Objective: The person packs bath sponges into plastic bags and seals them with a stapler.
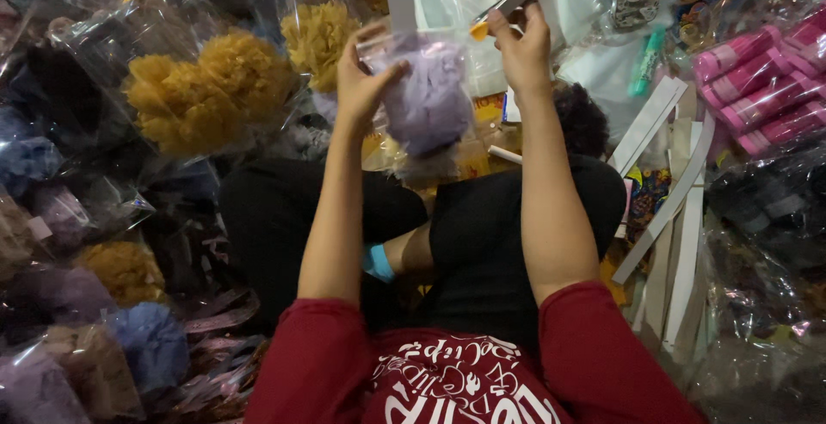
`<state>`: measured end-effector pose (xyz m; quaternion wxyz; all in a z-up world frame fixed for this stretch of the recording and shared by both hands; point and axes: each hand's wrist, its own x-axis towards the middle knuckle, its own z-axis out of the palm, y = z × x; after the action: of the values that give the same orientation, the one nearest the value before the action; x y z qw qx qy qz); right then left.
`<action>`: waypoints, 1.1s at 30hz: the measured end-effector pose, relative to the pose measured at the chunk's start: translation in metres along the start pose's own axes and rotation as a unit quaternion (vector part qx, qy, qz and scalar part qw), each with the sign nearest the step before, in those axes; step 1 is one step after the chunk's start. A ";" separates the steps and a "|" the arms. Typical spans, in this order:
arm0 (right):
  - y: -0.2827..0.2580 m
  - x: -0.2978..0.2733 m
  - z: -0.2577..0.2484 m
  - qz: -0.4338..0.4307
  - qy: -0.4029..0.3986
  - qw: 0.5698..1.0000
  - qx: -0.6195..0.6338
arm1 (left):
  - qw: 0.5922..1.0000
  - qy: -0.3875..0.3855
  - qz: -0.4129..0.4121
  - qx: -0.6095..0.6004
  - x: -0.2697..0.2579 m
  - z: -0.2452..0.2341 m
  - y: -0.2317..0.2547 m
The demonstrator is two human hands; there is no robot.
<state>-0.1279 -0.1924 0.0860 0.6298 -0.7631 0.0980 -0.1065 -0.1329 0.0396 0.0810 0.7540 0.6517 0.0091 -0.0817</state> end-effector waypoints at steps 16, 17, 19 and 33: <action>0.036 0.008 0.011 0.176 -0.067 0.879 -0.437 | 0.910 0.325 0.156 0.205 0.006 -0.092 0.021; 0.037 0.007 0.012 0.194 -0.073 0.884 -0.419 | 0.898 0.342 0.153 0.230 0.003 -0.099 0.018; 0.041 0.008 0.015 0.153 -0.039 0.895 -0.417 | 0.899 0.352 0.147 0.217 -0.004 -0.105 0.013; 0.022 -0.006 0.030 0.157 -0.157 0.897 -0.382 | 0.843 0.314 0.214 0.381 -0.030 -0.101 -0.018</action>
<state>-0.1259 -0.1666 0.0588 0.3054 -0.9265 0.1501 0.1604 -0.1552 0.1398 0.0517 0.4021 0.8642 0.0741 0.2933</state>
